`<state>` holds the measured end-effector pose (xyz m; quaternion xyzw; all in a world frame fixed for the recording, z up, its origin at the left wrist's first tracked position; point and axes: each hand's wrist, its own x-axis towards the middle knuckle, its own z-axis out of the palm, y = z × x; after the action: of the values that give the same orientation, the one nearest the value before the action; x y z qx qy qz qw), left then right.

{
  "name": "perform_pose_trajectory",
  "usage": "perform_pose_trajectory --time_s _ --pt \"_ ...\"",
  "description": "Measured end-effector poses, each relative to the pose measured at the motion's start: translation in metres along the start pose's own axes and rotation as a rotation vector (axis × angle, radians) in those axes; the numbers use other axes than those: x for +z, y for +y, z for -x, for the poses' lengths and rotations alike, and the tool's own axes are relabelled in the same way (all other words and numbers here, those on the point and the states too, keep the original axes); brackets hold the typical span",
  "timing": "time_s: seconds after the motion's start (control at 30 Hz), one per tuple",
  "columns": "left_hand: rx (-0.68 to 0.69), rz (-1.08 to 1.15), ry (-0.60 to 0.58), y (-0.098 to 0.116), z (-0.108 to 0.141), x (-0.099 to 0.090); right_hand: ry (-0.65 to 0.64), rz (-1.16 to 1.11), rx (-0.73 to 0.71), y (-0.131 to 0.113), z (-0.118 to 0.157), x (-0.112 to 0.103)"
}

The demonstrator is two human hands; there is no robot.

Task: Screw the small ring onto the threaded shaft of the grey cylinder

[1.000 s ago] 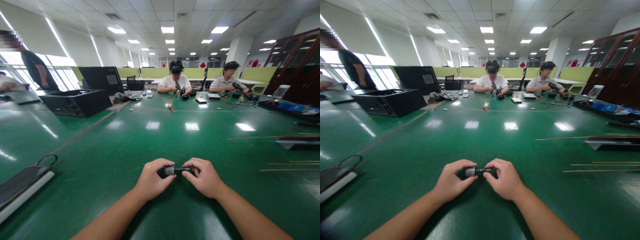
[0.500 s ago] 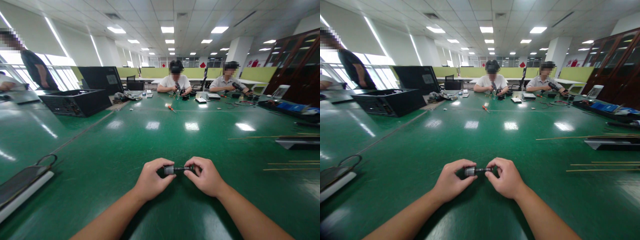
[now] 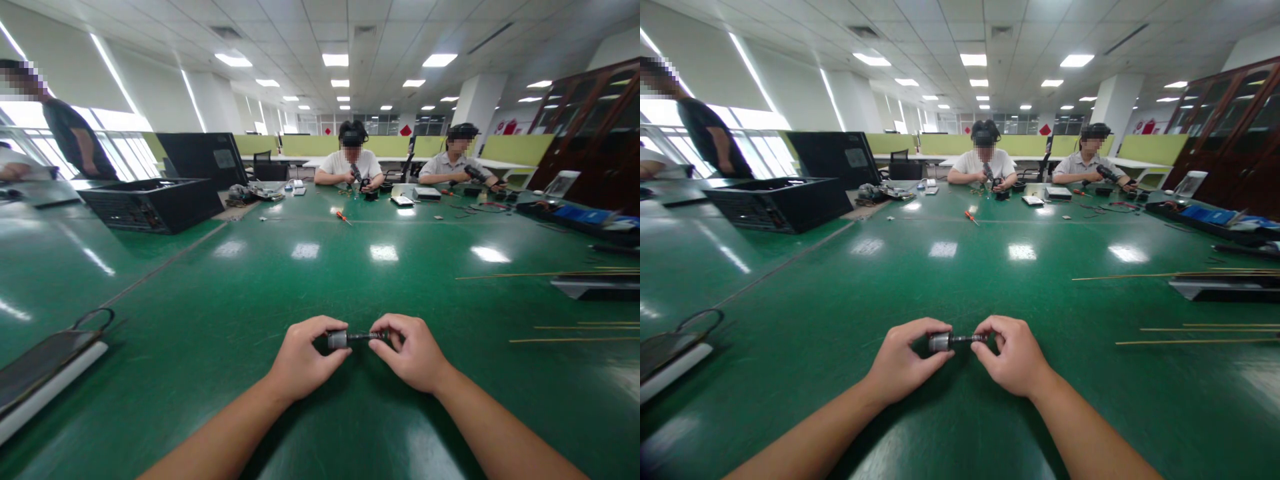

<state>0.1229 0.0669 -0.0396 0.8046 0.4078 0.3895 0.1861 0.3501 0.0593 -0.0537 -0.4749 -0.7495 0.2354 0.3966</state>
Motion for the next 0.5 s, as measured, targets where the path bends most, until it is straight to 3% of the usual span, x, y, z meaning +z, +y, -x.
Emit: perform_pose_trajectory --time_s 0.5 --pt "-0.013 -0.004 0.008 -0.0037 0.0002 0.0007 0.010 -0.033 0.039 0.0030 -0.0002 -0.0023"
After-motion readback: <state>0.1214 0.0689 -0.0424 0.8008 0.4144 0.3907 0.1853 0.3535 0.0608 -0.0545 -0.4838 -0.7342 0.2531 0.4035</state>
